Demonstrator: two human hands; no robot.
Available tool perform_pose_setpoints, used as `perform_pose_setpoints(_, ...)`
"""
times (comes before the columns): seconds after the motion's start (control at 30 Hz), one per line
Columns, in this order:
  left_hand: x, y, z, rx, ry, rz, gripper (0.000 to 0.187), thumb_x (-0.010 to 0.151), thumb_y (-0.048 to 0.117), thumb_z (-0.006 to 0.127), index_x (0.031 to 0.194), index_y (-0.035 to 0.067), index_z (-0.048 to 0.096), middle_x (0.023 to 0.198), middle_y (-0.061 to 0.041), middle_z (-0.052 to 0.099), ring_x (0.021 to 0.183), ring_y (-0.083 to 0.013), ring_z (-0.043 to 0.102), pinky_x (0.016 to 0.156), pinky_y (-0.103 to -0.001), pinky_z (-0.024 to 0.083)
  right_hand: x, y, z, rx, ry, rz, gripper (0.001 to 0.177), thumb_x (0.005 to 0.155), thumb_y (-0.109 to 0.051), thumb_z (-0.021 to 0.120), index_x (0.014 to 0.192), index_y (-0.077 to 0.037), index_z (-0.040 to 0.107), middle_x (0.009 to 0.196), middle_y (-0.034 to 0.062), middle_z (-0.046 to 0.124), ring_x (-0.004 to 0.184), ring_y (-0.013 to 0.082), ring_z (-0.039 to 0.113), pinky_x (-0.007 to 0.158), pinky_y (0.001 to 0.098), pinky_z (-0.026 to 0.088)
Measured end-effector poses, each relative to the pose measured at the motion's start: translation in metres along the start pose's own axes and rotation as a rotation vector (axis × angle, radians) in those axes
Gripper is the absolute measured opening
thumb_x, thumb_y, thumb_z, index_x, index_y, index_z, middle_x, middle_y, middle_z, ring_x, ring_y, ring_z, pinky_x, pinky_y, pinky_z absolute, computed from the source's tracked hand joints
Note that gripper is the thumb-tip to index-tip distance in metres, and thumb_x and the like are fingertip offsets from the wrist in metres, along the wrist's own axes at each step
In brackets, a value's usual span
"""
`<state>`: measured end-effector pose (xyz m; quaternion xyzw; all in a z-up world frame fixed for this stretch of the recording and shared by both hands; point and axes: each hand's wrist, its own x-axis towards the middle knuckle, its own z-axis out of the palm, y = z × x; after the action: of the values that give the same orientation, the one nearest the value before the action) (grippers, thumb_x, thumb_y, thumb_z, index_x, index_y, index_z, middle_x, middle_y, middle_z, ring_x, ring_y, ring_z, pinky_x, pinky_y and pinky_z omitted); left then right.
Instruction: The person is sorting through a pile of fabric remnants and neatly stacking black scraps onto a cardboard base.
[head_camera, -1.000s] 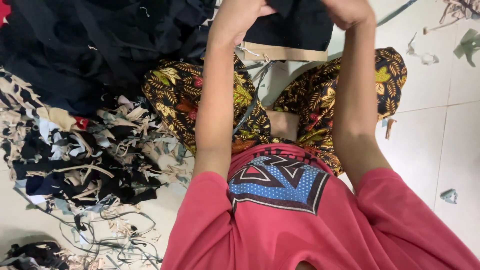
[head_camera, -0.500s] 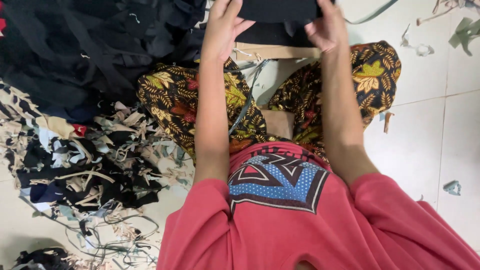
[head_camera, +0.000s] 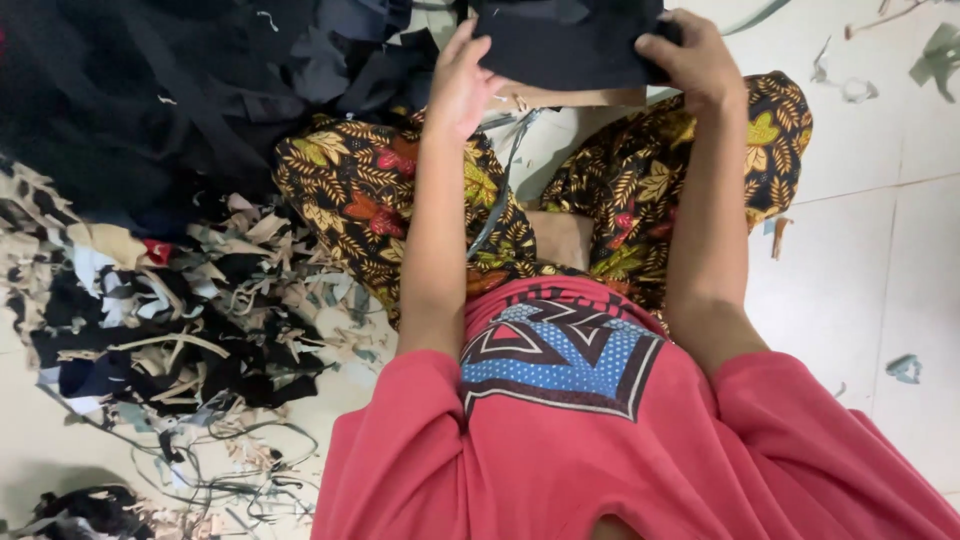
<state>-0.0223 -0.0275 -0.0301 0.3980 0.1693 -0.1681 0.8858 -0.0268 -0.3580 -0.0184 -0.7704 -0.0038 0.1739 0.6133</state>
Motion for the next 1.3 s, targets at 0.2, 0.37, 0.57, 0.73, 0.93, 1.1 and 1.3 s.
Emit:
perform_pose_setpoints(0.2, -0.001, -0.025, -0.028, 0.334, 0.286, -0.192, 0.041, 0.098, 0.005, 0.045, 0.138, 0.003, 0.051, 0.136, -0.021, 0.062, 0.121, -0.0362, 0.066, 0.103, -0.055, 0.060, 0.007, 0.028, -0.004, -0.576, -0.018, 0.009, 0.024, 0.107, -0.029, 0.073, 0.111, -0.007, 0.066, 0.106, 0.0114, 0.064, 0.093, 0.0264, 0.059, 0.075, 0.0450, 0.046)
perform_pose_setpoints(0.37, 0.006, -0.027, -0.037, 0.808, 0.336, 0.004, 0.028, 0.096, 0.019, 0.054, 0.117, 0.008, 0.069, 0.115, -0.010, 0.069, 0.101, -0.0214, 0.069, 0.074, -0.040, 0.072, 0.010, 0.018, 0.002, -0.675, 0.052, -0.014, 0.017, 0.102, -0.024, 0.077, 0.103, -0.008, 0.073, 0.100, 0.0098, 0.072, 0.090, 0.0258, 0.065, 0.077, 0.0429, 0.052)
perform_pose_setpoints(0.57, 0.026, -0.056, -0.071, 1.368, 0.435, 0.283, 0.034, 0.094, 0.037, 0.058, 0.120, 0.017, 0.068, 0.121, -0.012, 0.072, 0.112, -0.0365, 0.065, 0.092, -0.047, 0.049, 0.015, 0.020, 0.001, -0.779, 0.109, -0.050, 0.011, 0.096, -0.019, 0.081, 0.090, -0.012, 0.075, 0.086, 0.0050, 0.071, 0.080, 0.0234, 0.066, 0.068, 0.0424, 0.051)
perform_pose_setpoints(0.73, 0.008, -0.036, -0.045, 1.407, 0.485, 0.101, 0.029, 0.103, 0.041, 0.056, 0.121, 0.019, 0.060, 0.117, -0.012, 0.070, 0.115, -0.0377, 0.067, 0.098, -0.055, 0.055, 0.024, 0.018, 0.020, -0.842, 0.307, -0.047, 0.037, 0.084, -0.030, 0.089, 0.114, -0.023, 0.069, 0.117, 0.0079, 0.051, 0.111, 0.0402, 0.059, 0.088, 0.0531, 0.057)
perform_pose_setpoints(0.93, 0.007, -0.035, -0.043, 1.381, 0.511, 0.113, 0.027, 0.103, 0.040, 0.056, 0.120, 0.020, 0.059, 0.114, -0.011, 0.069, 0.112, -0.0376, 0.067, 0.095, -0.055, 0.057, 0.061, 0.038, 0.042, -0.921, 0.396, -0.172, 0.013, 0.088, -0.022, 0.084, 0.092, -0.018, 0.073, 0.112, 0.0101, 0.054, 0.108, 0.0402, 0.060, 0.087, 0.0469, 0.056)
perform_pose_setpoints(1.1, 0.016, -0.049, -0.059, 1.358, 0.558, 0.154, 0.029, 0.102, 0.043, 0.056, 0.120, 0.021, 0.061, 0.117, -0.011, 0.070, 0.112, -0.0375, 0.068, 0.095, -0.052, 0.056, 0.077, 0.047, 0.028, -0.843, 0.269, 0.046, 0.013, 0.093, -0.032, 0.070, 0.101, -0.021, 0.070, 0.101, 0.0109, 0.064, 0.102, 0.0393, 0.066, 0.090, 0.0518, 0.055)
perform_pose_setpoints(1.3, 0.022, -0.059, -0.065, 1.365, 0.575, 0.146, 0.031, 0.102, 0.044, 0.056, 0.121, 0.021, 0.062, 0.118, -0.012, 0.071, 0.112, -0.0363, 0.069, 0.096, -0.050, 0.056, 0.065, -0.001, 0.039, -0.933, 0.122, 0.058, 0.023, 0.093, -0.031, 0.072, 0.115, -0.022, 0.068, 0.111, 0.0111, 0.069, 0.112, 0.0373, 0.067, 0.094, 0.0507, 0.055)
